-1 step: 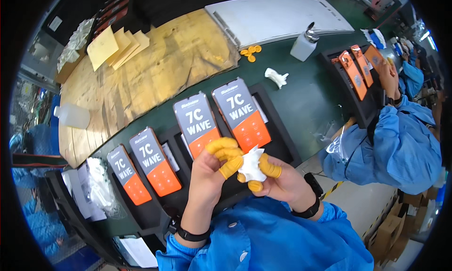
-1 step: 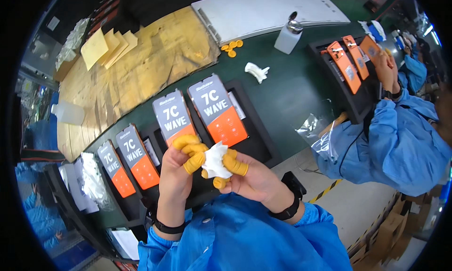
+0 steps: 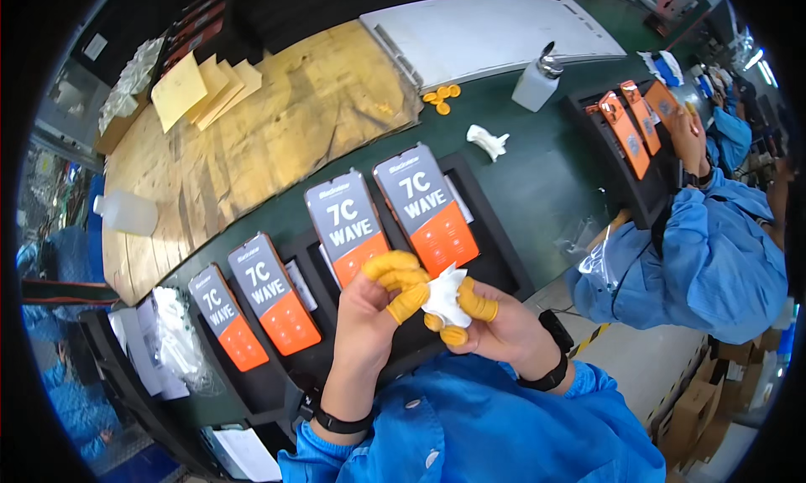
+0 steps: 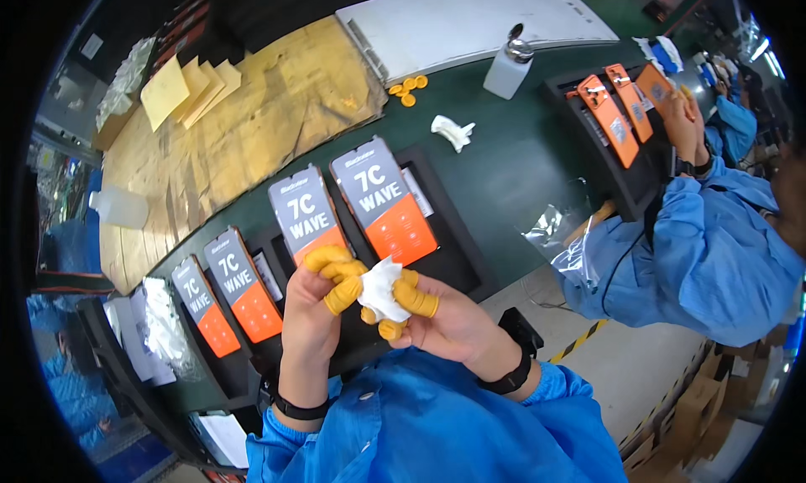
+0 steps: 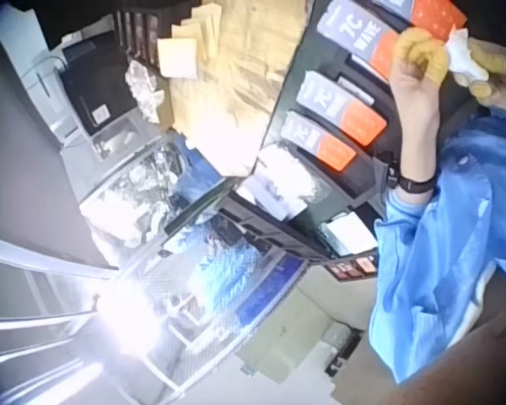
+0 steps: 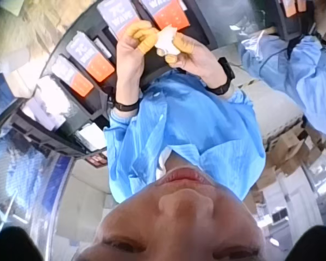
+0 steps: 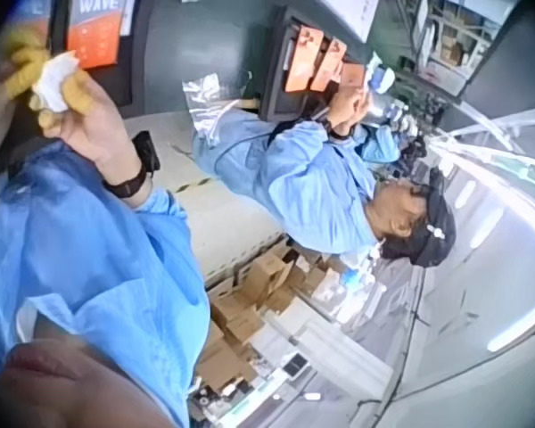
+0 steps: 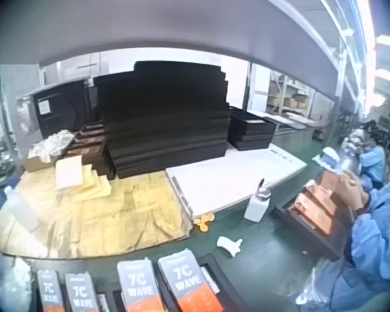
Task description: Cleaning and inspecting the back and screens of several smartphones on an assembly line.
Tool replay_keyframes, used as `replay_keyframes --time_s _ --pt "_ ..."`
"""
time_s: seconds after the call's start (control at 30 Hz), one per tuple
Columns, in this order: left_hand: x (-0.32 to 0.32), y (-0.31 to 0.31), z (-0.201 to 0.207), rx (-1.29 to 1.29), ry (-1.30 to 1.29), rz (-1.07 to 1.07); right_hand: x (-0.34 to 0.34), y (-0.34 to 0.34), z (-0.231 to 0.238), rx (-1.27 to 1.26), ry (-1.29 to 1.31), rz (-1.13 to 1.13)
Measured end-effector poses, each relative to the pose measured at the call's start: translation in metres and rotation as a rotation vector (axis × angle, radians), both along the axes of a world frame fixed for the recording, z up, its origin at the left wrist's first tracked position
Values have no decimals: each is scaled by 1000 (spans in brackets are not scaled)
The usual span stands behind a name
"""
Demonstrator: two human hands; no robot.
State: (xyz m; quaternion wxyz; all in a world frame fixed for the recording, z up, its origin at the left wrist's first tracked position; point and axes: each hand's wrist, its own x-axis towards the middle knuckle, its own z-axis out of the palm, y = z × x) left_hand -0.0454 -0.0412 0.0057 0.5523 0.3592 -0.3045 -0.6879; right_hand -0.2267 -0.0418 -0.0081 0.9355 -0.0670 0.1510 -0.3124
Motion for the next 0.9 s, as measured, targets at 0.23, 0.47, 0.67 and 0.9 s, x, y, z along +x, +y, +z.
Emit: replay_keyframes --time_s 0.23,0.47,0.67,0.9 --pt "0 -6 -6 -111 125 -31 0 2 11 14 -132 -10" --pt "10 7 15 -72 -292 166 -64 -86 55 -763 1429 -755" --pt "7 16 16 -254 -880 126 -121 -222 74 -1263 2354 -864" --pt "33 -3 13 -482 -1569 333 -143 -267 43 -1590 2638 -422"
